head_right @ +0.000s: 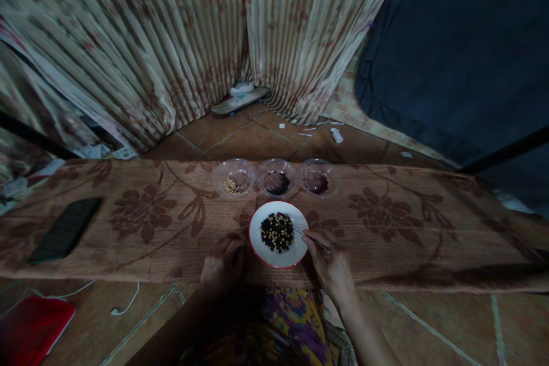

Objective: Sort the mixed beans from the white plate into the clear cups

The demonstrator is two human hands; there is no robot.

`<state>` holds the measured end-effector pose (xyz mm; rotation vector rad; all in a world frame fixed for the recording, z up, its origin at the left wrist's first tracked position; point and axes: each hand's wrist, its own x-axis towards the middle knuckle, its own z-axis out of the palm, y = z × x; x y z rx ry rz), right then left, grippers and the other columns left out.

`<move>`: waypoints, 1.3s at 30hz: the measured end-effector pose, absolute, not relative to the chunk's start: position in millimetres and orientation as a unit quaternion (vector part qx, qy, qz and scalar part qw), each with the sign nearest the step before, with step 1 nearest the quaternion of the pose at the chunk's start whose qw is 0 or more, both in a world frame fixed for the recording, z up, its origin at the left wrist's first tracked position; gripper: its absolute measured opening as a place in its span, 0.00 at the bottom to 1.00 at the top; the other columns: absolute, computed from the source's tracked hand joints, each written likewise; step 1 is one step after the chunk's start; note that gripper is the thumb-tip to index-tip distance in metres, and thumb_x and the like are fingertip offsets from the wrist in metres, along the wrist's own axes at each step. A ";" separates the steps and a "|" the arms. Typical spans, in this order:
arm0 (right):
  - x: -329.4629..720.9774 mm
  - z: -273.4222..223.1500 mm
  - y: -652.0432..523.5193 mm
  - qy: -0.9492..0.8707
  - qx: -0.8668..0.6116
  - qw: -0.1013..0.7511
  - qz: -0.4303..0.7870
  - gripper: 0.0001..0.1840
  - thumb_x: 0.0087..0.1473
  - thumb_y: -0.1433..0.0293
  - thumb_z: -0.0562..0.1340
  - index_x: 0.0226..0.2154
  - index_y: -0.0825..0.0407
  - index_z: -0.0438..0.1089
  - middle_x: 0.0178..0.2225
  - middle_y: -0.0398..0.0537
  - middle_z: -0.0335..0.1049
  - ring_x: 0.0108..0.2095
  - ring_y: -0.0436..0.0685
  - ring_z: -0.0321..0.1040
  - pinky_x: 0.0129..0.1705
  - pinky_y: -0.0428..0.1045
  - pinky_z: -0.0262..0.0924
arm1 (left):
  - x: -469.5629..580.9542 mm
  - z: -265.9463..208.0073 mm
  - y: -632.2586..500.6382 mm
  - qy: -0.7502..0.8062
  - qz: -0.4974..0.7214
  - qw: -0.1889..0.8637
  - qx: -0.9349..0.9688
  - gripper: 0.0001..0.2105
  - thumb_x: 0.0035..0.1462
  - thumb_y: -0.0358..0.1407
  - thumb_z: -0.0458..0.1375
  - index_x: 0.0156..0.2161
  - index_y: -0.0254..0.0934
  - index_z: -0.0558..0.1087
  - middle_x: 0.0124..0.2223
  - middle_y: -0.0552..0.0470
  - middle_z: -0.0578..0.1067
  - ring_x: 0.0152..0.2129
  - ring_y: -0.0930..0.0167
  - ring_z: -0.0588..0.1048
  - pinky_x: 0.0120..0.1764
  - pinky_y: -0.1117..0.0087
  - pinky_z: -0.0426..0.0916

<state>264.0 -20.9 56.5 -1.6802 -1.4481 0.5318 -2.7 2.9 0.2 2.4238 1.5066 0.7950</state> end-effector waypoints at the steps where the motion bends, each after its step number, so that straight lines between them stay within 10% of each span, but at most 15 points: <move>1: 264.2 57.0 -21.3 -0.577 -0.670 0.416 0.212 0.17 0.56 0.54 0.60 0.34 0.49 0.77 0.37 0.51 0.77 0.38 0.59 0.74 0.37 0.51 0.69 | -2.7 0.1 2.8 0.508 0.267 0.087 0.814 0.06 0.63 0.32 0.50 0.36 0.40 0.68 0.33 0.52 0.73 0.33 0.70 0.72 0.36 0.70 0.67; 39: 266.9 47.4 -20.9 -0.581 -0.666 0.417 0.213 0.16 0.57 0.56 0.60 0.35 0.49 0.77 0.38 0.51 0.77 0.39 0.59 0.73 0.40 0.53 0.68 | -3.3 2.5 3.2 0.507 0.266 0.083 0.815 0.05 0.62 0.31 0.51 0.37 0.40 0.69 0.33 0.51 0.74 0.31 0.70 0.73 0.35 0.70 0.69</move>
